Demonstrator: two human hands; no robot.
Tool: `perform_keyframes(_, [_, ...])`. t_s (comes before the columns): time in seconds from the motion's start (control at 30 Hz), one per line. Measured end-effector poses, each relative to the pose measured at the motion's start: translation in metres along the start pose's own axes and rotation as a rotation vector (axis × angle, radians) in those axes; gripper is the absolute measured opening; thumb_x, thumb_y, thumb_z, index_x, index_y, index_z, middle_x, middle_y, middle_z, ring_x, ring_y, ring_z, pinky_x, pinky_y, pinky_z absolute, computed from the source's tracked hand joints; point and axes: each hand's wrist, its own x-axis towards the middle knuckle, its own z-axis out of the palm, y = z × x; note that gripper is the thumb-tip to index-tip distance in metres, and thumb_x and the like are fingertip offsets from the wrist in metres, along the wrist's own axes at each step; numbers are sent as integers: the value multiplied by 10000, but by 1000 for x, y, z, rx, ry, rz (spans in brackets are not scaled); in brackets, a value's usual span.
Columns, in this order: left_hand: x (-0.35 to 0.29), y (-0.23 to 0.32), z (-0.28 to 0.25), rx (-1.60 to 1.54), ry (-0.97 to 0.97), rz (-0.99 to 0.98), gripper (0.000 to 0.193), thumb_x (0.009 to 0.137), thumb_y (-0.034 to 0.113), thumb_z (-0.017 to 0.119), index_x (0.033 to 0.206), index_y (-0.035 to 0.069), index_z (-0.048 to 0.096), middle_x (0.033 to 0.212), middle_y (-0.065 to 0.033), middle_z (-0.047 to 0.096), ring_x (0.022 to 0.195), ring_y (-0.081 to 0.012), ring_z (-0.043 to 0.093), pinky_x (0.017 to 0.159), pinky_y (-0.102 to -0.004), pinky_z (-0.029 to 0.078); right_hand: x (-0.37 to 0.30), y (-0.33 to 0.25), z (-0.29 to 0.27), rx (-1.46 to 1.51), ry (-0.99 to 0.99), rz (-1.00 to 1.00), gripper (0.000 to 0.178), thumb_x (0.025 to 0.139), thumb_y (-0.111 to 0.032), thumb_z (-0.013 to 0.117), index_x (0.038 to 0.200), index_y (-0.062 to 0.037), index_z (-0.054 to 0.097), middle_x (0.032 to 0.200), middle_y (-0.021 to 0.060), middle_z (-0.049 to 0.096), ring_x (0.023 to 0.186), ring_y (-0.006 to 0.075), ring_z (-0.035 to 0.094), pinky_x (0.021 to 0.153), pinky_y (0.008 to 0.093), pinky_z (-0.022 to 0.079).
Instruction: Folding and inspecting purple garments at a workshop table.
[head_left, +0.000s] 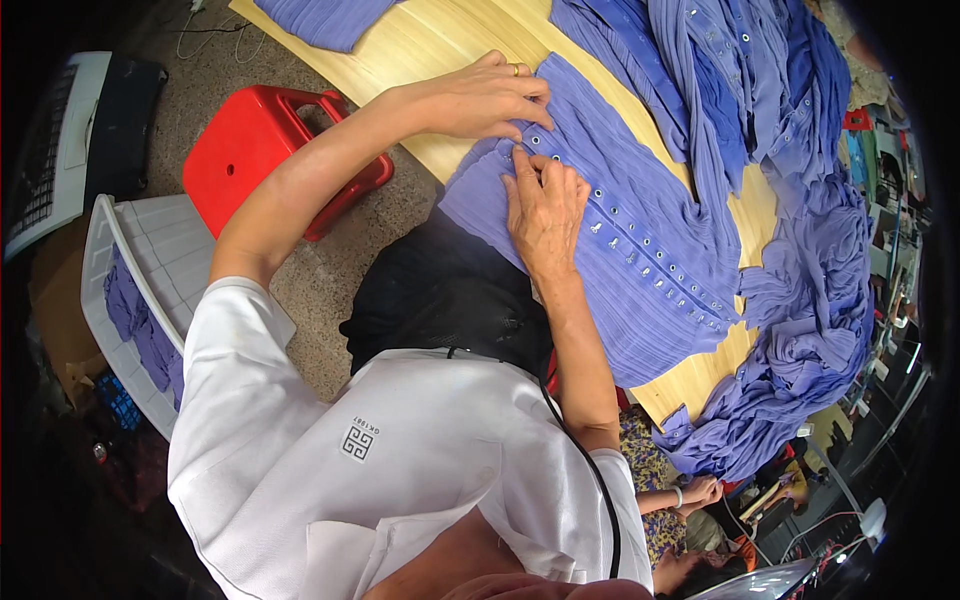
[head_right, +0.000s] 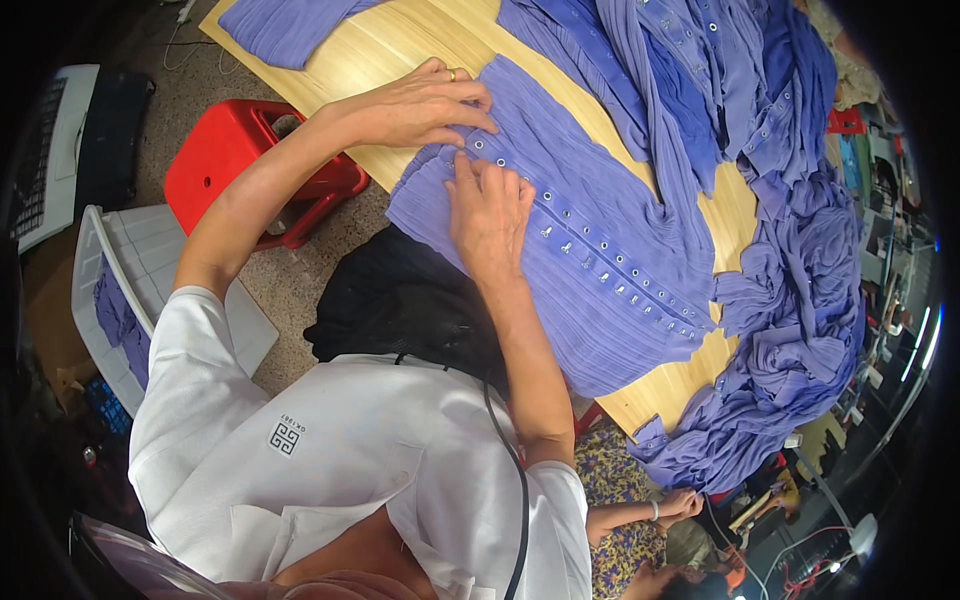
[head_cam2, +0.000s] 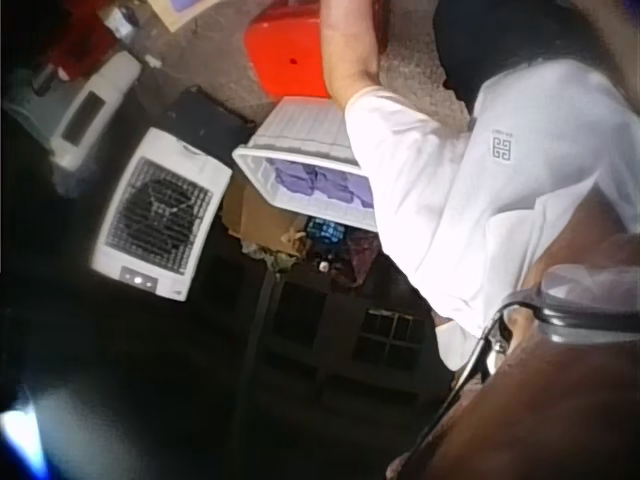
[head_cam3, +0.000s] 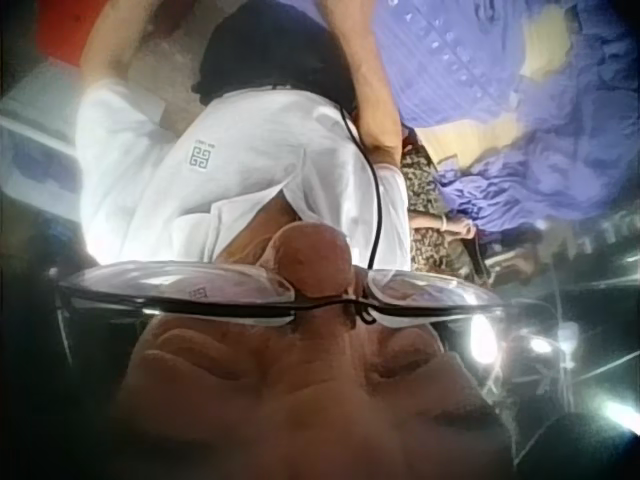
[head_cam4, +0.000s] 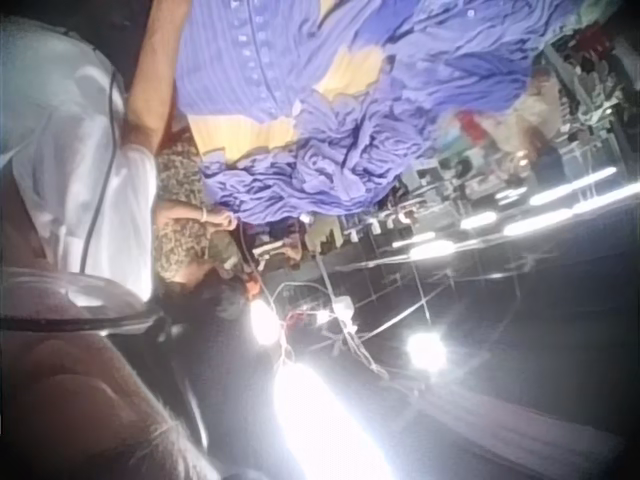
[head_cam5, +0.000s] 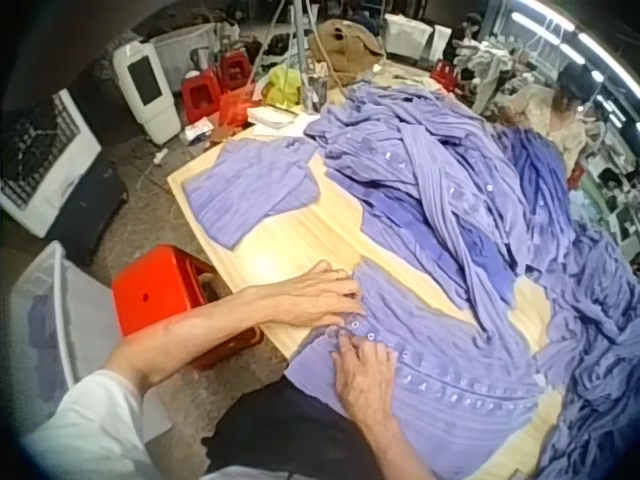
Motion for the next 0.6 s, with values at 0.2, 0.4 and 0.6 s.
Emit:
perform_keyframes(0.2, [7, -5, 2, 18, -11, 10, 392, 917, 242, 793, 1299, 160, 764, 1203, -21, 638, 1169, -214, 596, 1017, -413, 408, 15, 1, -4, -25, 1, -76, 337, 876, -197, 835, 1187, -82, 774, 993, 37, 640, 970, 231, 608, 898, 432, 431])
perform_keyframes(0.4, [7, -5, 11, 55, 145, 67, 252, 919, 245, 779, 1157, 160, 768, 1084, 14, 640, 1114, -209, 616, 969, -425, 412, 8, 6, 13, -16, 136, -131, 286, 874, -161, 843, 1139, -71, 784, 956, 39, 650, 909, 244, 609, 853, 416, 429])
perform_keyframes(0.6, [14, 4, 26, 338, 307, 126, 136, 954, 236, 717, 1025, 125, 753, 916, -4, 620, 1016, -211, 596, 978, -421, 398, 17, 13, 12, 57, 158, -96, 204, 852, -132, 847, 1037, -64, 793, 885, 65, 661, 872, 267, 640, 848, 429, 459])
